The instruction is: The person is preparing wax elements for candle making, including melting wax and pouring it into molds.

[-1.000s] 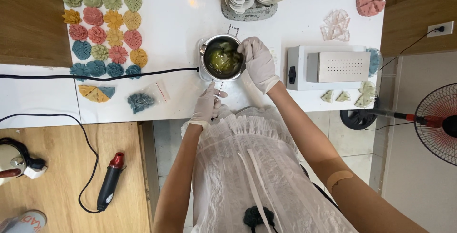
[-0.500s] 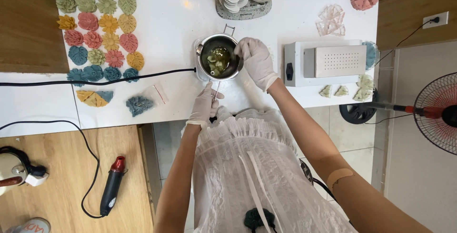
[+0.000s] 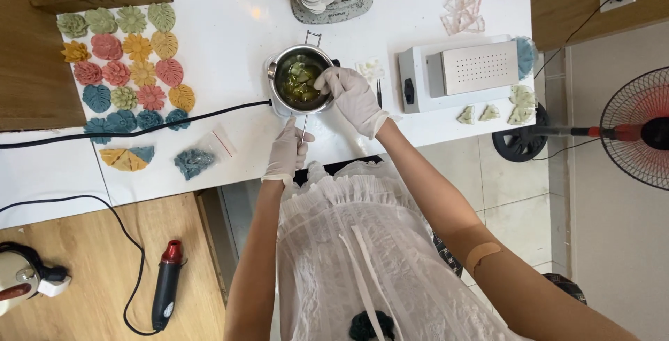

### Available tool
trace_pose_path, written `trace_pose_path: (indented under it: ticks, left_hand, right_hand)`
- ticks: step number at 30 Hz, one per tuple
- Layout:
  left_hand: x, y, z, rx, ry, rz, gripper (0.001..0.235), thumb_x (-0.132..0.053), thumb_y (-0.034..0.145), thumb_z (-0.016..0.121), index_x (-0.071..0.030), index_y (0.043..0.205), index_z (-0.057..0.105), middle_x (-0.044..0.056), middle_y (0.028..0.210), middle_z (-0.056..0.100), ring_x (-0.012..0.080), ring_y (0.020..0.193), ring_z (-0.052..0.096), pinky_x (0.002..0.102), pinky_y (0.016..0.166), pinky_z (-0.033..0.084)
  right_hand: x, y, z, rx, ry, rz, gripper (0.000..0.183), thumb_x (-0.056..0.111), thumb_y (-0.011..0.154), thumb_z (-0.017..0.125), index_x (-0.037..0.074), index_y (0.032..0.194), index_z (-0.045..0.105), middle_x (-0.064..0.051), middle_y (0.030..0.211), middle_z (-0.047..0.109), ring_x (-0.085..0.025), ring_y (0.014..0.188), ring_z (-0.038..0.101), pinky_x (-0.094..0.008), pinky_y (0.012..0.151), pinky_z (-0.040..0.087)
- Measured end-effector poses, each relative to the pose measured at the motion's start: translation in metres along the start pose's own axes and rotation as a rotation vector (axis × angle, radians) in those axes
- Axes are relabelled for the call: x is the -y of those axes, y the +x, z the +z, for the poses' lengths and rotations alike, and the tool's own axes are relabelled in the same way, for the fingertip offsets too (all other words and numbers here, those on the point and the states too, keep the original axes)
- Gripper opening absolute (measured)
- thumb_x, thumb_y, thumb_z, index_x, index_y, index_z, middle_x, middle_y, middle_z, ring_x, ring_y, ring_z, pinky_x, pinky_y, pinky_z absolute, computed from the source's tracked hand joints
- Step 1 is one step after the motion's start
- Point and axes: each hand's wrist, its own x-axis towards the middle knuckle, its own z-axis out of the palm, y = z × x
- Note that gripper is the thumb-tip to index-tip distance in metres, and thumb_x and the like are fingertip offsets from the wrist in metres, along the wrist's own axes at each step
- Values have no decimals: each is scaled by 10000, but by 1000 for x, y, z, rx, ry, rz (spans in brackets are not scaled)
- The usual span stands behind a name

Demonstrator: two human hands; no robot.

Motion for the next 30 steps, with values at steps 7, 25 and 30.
trace_pose_path:
  ticks: [7,25,30]
  left_hand:
    - [-5,-5,0,10,17,14,619,-565,1056,370,-30,862,613,-48,542,344,76,424,235,262,388,196]
    - [-6,7,-6,27,93,36,626,-568,1055,317,-37,889,604,-50,542,328,84,425,238,267,392,212]
    - [-11,1,-6,42,118,59,635,-583,1058,315,-42,885,597,-59,549,330,75,431,248,262,397,221]
  right_hand:
    - [-16,0,2,-145,119,38,307,147,1096,456,16,975,705,-88,948,728,-158,850,661,-294,820,556]
    - [1,14,-4,77,-13,93,315,183,1061,447,56,945,711,-71,848,721,-167,808,682,-305,794,553]
    - [-3,21,-6,-175,-200,123,299,171,1057,484,56,934,732,-61,809,695,-146,748,664,-309,708,556]
